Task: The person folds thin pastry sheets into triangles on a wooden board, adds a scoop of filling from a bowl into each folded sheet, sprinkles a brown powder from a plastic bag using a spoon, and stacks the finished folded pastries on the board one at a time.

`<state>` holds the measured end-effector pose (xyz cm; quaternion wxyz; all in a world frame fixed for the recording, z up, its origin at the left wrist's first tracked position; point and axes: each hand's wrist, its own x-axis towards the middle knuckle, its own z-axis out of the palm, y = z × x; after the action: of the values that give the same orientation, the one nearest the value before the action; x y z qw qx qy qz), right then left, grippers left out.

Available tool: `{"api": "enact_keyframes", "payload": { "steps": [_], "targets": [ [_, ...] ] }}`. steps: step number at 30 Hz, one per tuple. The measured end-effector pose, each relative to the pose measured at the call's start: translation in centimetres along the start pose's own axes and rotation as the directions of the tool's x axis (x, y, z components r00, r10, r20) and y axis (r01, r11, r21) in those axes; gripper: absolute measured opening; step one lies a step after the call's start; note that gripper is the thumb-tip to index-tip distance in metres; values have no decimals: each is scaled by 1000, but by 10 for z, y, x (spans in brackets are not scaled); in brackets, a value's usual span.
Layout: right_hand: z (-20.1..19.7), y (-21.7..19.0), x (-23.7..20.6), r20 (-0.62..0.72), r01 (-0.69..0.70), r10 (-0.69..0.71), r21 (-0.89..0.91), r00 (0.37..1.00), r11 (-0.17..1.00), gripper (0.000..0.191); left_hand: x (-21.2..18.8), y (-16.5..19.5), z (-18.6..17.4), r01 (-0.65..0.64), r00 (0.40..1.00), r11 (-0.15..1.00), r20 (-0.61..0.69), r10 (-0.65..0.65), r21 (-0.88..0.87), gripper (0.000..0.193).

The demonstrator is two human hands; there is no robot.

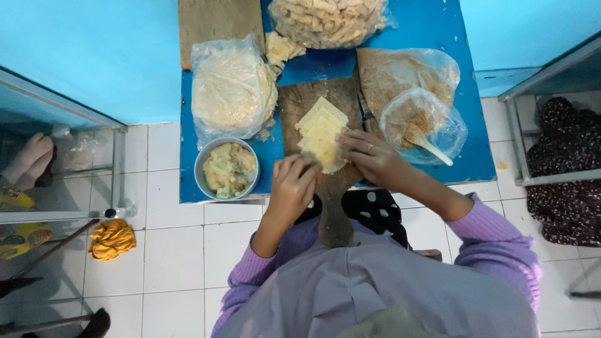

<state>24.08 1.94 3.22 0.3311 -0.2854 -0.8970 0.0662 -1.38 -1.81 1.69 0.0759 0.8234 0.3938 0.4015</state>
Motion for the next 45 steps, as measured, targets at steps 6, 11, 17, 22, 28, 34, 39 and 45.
{"api": "enact_keyframes", "payload": {
  "steps": [6,11,17,22,28,34,39,45],
  "targets": [
    [11,-15,-4,-136,-98,85,-90,987,991,33,-11,12,2,182,981,983,-75,-181,15,28],
    [13,-27,1,-185,-149,106,-240,977,959,41,-14,21,7,291,954,952,-109,-281,97,33],
    [-26,-35,-45,-602,-618,372,-268,706,739,29,-10,26,14,320,947,932,-101,-306,173,25],
    [-50,-23,-92,-557,-812,604,-267,570,520,38,-6,28,12,320,946,936,-101,-308,144,22],
    [-31,-6,-99,-615,-798,667,100,420,595,32,1,29,13,307,951,946,-75,-301,99,12],
    [-31,-9,-97,-743,-722,446,-71,498,688,23,1,28,15,320,945,945,-88,-314,62,12],
    [-26,-8,-95,-668,-683,586,157,459,713,27,2,29,16,346,934,938,-81,-347,-27,15],
    [-30,4,-108,-655,-576,687,445,313,686,27,2,26,9,297,954,953,-36,-299,-58,30]
  ]
}}
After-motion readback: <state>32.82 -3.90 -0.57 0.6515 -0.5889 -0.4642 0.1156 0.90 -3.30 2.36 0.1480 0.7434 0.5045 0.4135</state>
